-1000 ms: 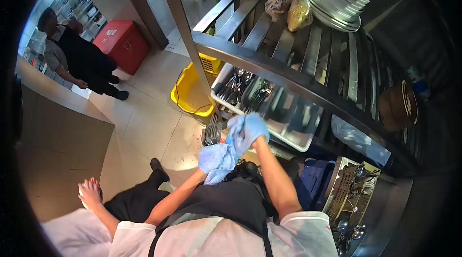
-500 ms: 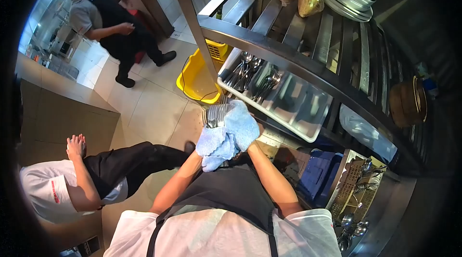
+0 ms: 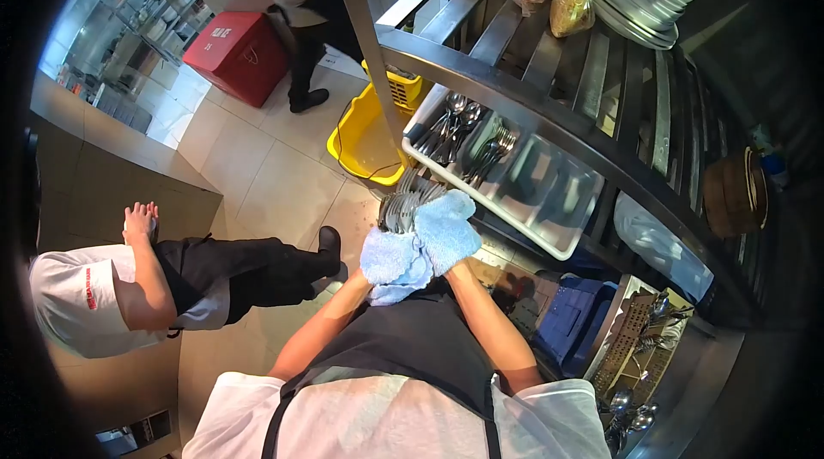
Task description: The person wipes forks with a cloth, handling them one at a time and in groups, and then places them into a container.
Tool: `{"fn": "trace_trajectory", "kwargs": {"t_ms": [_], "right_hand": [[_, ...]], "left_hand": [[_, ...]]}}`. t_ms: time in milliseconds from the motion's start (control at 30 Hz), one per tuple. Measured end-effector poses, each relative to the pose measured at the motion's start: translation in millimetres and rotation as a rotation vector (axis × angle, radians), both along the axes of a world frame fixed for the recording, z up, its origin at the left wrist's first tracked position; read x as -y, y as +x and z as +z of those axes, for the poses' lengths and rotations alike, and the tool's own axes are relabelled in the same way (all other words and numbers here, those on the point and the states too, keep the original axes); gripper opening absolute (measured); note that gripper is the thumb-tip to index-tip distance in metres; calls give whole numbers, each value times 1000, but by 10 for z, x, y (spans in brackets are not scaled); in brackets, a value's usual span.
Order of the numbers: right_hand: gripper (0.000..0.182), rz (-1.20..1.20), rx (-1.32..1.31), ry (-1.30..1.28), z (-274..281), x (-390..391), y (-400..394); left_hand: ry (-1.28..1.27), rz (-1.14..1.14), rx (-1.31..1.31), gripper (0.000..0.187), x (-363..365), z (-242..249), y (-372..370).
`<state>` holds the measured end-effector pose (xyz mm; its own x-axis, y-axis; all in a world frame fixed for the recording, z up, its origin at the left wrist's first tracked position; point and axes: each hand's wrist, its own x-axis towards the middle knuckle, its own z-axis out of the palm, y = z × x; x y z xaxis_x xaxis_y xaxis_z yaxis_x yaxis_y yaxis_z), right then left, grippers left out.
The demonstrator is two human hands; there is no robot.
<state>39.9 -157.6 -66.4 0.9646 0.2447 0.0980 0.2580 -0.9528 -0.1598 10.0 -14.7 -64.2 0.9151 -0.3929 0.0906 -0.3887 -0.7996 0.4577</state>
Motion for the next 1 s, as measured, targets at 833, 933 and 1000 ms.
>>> {"fn": "trace_trajectory", "kwargs": {"t_ms": [833, 933, 1000], "right_hand": [[31, -670, -130, 534, 404, 1, 535], [40, -685, 188, 413, 418, -53, 557], [37, -631, 114, 429, 495, -37, 603]], "left_hand": [[-613, 97, 46, 18, 278, 105, 77], [-629, 121, 36, 19, 241, 160, 109], [-231, -77, 238, 19, 152, 256, 120]]}}
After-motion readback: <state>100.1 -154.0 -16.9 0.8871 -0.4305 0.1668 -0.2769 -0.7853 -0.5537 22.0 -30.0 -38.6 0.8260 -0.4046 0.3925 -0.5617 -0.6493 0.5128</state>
